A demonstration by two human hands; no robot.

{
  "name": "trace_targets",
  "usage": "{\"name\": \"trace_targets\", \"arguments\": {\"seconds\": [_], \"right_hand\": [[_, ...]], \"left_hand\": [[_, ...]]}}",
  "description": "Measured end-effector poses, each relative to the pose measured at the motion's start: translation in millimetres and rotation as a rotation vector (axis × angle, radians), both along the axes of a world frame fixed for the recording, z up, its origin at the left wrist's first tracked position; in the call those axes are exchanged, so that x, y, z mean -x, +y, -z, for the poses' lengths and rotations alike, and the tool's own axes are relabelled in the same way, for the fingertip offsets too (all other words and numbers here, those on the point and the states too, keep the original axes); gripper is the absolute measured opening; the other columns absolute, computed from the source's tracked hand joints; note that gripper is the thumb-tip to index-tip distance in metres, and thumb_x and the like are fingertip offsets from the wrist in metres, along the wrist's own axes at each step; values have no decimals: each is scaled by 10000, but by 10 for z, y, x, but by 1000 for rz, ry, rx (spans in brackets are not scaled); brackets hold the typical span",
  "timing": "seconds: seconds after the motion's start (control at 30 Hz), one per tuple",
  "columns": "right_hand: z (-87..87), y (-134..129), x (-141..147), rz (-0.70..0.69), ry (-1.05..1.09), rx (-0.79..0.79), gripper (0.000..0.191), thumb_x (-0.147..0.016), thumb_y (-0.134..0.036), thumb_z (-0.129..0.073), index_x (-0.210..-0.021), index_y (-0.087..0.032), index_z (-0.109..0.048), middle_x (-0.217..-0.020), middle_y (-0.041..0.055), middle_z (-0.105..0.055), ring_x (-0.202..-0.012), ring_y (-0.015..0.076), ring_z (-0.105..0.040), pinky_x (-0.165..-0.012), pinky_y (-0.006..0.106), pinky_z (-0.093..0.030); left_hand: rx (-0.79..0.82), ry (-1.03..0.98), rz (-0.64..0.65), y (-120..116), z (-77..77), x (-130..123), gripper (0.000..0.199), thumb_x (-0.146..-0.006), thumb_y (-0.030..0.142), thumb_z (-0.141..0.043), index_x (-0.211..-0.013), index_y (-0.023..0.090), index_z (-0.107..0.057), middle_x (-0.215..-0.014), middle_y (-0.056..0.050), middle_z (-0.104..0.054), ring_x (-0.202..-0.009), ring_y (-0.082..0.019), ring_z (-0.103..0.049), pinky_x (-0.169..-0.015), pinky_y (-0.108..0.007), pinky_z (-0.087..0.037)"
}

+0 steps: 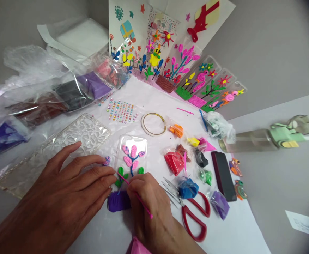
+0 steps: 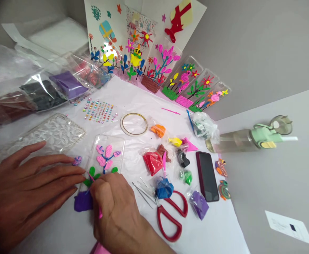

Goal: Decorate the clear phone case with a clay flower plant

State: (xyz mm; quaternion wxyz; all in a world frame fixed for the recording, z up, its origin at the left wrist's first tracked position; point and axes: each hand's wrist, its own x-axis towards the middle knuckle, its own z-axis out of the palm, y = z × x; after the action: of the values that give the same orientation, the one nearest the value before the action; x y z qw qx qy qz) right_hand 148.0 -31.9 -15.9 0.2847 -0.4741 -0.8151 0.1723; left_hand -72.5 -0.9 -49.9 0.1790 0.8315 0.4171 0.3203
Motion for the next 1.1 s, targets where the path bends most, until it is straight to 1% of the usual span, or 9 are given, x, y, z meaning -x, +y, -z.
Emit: {"name": "trace_targets", "arguments": {"seconds": [0.17,0.27,0.4,0.5,0.67,0.73,0.9,0.97,1.1], "right_hand": [[-3,-20,12,97,131,-2,170,-1061,-66,-500,-1136,-203,-569,-921,54,-690,-801,173,-670,-718,273,-593],[32,-30,5,101,95,-12,129,-1077,-106,-530,-1135,-211,-577,-941,49,-708,-810,168,-692,-734,266,-599],[53,-41,-5,64,4,-21,196,-1071,-86,-492,-1207,-207,-564,-982,58,-721,-849,178,-704,-762,281,-612],[43,-39,-2,38,-32,-27,236,-1037,-37,-462,-1179,-201,-555,-969,56,-714,-834,178,-693,-740,277,-603],[58,-51,0,27,-43,-2,323,-972,23,-440,-1185,-193,-551,-982,61,-699,-861,186,-675,-741,280,-584],[62,-49,5,20,-54,-4,340,-952,31,-435,-1180,-191,-555,-971,65,-696,-834,190,-663,-714,285,-573],[18,22,63,-13,-135,-60,306,-947,36,-427,-1114,-185,-556,-889,71,-690,-744,203,-641,-645,300,-566],[-2,42,80,-29,-150,-82,278,-957,23,-436,-1105,-180,-555,-863,72,-682,-726,208,-636,-634,304,-566],[-19,18,77,13,-103,-72,319,-941,45,-416,-1108,-192,-549,-864,63,-667,-735,199,-624,-635,290,-560]], "left_hand": [[-17,13,-6,-2,-5,-14,291,-1118,371,-454,-1115,355,-744,-1120,115,-826,-1168,-172,-724,-1394,-427,-156],[-30,24,-24,-11,-6,-27,284,-1099,363,-447,-1096,361,-731,-1103,142,-816,-1156,-167,-737,-1399,-407,-155],[-3,41,-10,-32,-8,-32,298,-1105,265,-427,-1139,341,-713,-1147,132,-808,-1206,-196,-717,-1391,-502,-174],[18,38,2,-42,-16,-29,297,-1120,230,-429,-1148,324,-709,-1154,101,-814,-1224,-212,-694,-1375,-544,-179],[-21,49,8,-51,-17,-29,294,-1125,246,-411,-1159,312,-696,-1149,69,-814,-1222,-233,-678,-1360,-547,-187],[-31,46,14,-57,-13,-32,294,-1125,246,-408,-1152,311,-694,-1141,67,-814,-1209,-236,-682,-1358,-546,-188],[3,5,-5,-57,-18,-50,268,-1123,262,-444,-1120,319,-705,-1112,80,-819,-1186,-219,-695,-1362,-507,-193],[16,19,-7,-51,-18,-58,277,-1117,246,-443,-1122,317,-711,-1119,69,-821,-1192,-229,-696,-1361,-522,-195],[4,7,-9,-52,-11,-63,313,-1128,252,-404,-1133,323,-709,-1125,74,-819,-1200,-231,-689,-1367,-532,-179]]}}
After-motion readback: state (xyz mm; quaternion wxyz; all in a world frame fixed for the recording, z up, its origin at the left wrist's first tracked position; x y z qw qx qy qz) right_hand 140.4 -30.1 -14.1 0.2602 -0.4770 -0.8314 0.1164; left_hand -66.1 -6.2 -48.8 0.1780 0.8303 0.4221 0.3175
